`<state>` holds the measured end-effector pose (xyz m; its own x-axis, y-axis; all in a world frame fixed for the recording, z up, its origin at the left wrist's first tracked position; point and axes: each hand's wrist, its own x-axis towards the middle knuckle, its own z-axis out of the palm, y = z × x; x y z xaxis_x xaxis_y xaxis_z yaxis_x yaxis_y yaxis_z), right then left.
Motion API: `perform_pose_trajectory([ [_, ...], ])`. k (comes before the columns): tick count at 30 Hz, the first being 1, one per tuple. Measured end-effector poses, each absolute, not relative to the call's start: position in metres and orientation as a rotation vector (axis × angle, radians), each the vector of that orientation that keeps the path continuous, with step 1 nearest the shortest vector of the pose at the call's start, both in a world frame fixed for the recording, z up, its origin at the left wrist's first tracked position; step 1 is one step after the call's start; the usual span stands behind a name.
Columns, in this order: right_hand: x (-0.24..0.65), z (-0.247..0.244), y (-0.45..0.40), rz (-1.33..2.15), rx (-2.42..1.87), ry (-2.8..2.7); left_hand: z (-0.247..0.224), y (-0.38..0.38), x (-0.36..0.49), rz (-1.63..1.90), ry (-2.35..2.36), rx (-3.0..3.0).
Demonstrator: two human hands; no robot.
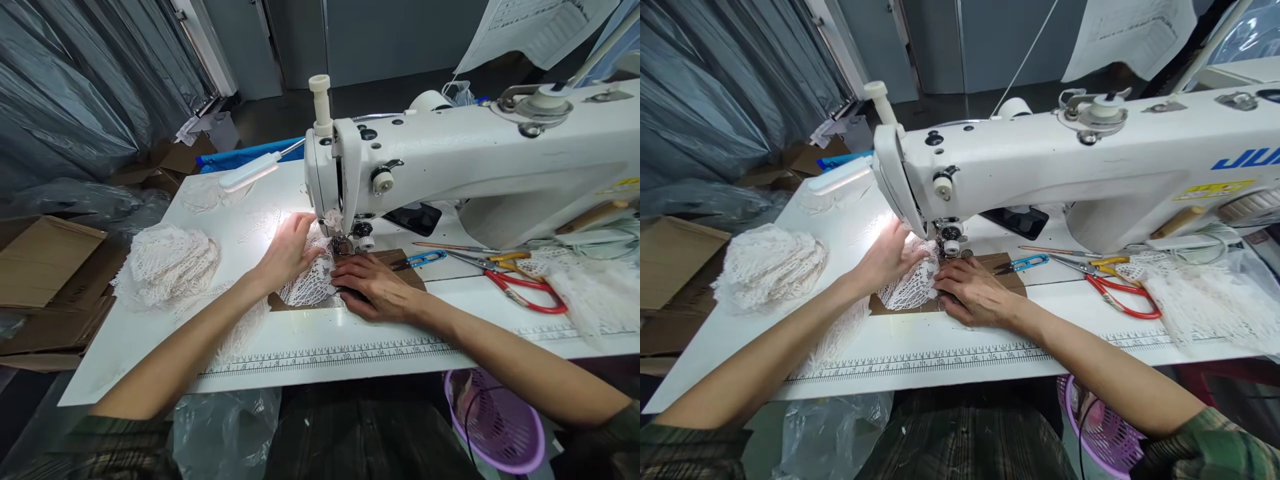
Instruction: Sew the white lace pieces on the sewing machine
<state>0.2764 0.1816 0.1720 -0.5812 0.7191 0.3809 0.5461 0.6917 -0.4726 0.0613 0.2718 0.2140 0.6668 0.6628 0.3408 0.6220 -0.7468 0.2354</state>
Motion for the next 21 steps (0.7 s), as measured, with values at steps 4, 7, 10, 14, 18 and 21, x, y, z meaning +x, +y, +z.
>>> perform_pose_trajectory([
  [4, 0.286, 0.176, 0.19, 0.602, -0.992, -2.191, 0.222, 0.252, 0.043, 0.629, 0.67, 2.963],
  [7, 0.29, 0.177, 0.199, 0.606, -1.061, -2.185, 0.218, 0.237, 0.035, 0.424, 0.412, 2.974],
  [10, 0.287, 0.178, 0.205, 0.528, -1.103, -2.307, 0.208, 0.234, 0.037, 0.412, 0.377, 2.997],
  [14, 0.283, 0.178, 0.209, 0.444, -1.123, -2.417, 0.196, 0.242, 0.042, 0.584, 0.334, 2.946],
  [18, 0.29, 0.176, 0.207, 0.519, -1.117, -2.35, 0.191, 0.245, 0.041, 0.701, 0.302, 2.974],
  [21, 0.301, 0.176, 0.196, 0.417, -0.997, -2.378, 0.191, 0.244, 0.039, 0.694, 0.332, 2.995],
])
